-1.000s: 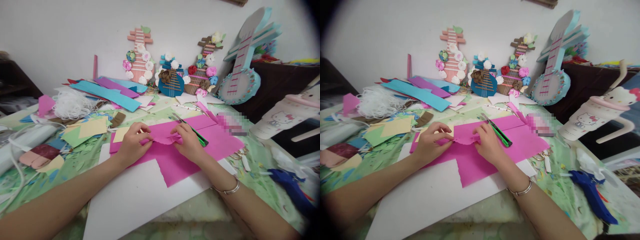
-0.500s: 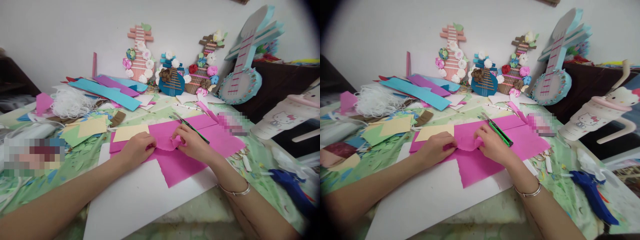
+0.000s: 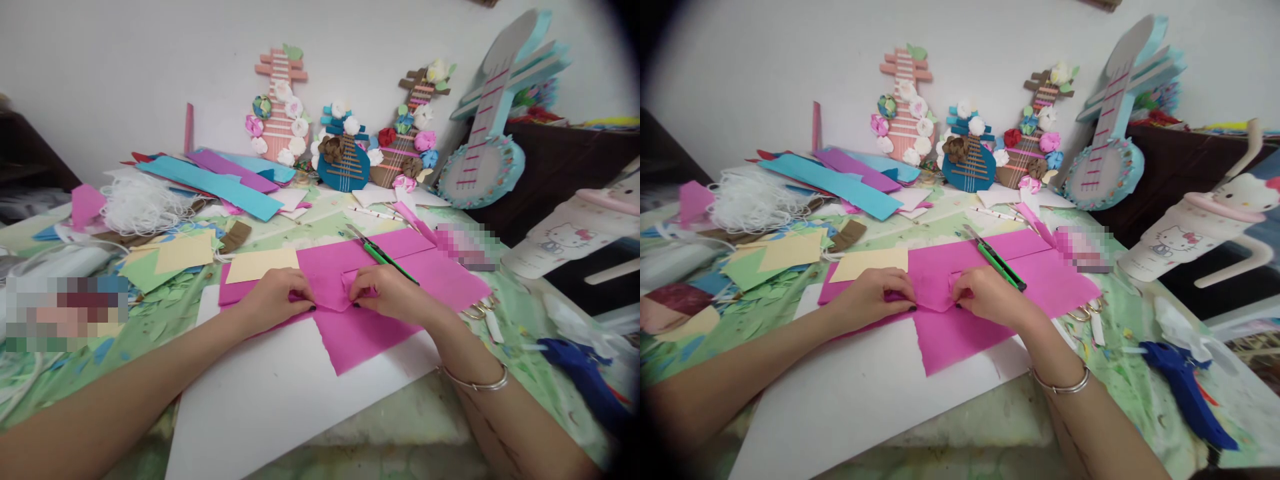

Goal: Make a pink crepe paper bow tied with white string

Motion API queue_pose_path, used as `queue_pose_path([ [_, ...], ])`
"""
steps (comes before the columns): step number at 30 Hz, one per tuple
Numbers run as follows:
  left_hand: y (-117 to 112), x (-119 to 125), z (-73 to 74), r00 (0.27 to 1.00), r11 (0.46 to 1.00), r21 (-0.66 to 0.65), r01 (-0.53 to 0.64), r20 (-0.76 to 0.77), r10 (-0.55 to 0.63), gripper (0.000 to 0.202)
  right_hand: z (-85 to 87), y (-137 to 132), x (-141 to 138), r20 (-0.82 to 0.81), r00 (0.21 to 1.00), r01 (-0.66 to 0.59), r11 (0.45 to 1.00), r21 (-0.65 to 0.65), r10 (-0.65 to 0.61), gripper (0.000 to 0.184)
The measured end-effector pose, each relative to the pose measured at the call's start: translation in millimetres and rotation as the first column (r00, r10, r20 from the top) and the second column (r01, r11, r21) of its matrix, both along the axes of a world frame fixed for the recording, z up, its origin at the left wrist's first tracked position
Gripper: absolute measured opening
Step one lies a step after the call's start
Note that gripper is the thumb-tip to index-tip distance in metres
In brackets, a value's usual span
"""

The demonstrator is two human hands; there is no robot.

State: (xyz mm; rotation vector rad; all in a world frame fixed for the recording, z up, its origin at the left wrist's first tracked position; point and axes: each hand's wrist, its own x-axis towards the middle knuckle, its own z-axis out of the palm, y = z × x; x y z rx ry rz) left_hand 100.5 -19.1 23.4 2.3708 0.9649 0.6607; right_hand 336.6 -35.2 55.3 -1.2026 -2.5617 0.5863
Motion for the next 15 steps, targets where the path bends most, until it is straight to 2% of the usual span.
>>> queue_pose_path([
  [7,2.0,-0.3,-2.7,0.999,0.996,-0.088,-0.026,0.031,0.029,0.005,-3.9,1.2,-0.2,-0.025,1.000,-0.004,0.998,-0.063,0.003,0.015],
  [15,2.5,2.5,-1.2,0.997,0.997,-0.056,-0.051,-0.066,0.047,0.006,-14.6,4.1,3.1,-0.004,0.999,0.033,0.994,-0.107,-0.034,0.012],
])
